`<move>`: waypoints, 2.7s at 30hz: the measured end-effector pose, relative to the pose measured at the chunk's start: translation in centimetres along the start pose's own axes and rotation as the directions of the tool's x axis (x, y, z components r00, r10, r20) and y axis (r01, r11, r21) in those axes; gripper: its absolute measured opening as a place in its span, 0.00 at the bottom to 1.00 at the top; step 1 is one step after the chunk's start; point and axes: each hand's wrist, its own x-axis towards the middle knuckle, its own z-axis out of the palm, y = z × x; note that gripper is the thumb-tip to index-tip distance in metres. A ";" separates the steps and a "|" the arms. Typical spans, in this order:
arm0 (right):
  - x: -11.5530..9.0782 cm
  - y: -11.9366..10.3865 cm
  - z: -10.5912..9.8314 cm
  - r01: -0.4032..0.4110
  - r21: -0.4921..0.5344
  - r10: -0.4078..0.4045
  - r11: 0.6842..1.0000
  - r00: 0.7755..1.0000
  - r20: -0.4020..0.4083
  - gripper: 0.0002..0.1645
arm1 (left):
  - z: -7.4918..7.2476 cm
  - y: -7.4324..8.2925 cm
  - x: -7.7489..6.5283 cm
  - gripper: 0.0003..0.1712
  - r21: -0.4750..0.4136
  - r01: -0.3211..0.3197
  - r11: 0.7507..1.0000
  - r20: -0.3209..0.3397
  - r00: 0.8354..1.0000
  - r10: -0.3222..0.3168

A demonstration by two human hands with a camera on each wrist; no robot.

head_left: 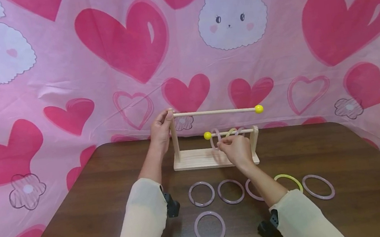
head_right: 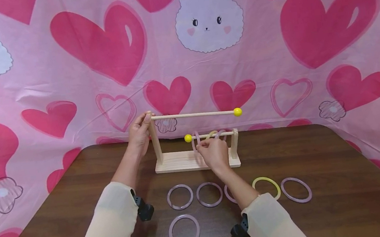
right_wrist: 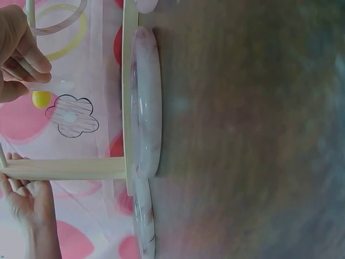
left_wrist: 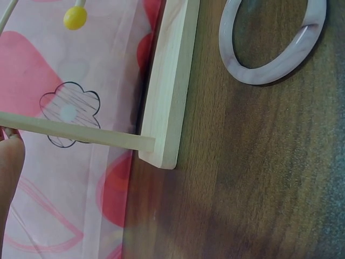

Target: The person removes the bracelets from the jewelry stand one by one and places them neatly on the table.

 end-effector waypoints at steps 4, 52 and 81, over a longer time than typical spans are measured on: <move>0.0 0.0 0.1 -0.008 0.013 0.008 1.000 1.000 -0.007 0.07 | 0.0 0.0 0.1 0.12 0.002 0.000 1.000 0.001 1.000 0.000; -0.3 -0.5 0.0 0.013 0.119 -0.013 0.993 1.000 -0.002 0.07 | 0.0 -0.2 0.1 0.10 0.025 0.005 1.000 -0.017 1.000 -0.005; -0.9 -0.5 -1.0 -0.026 0.158 0.013 0.987 0.997 0.079 0.08 | 0.1 -0.1 0.1 0.09 0.034 0.011 0.999 -0.020 1.000 -0.011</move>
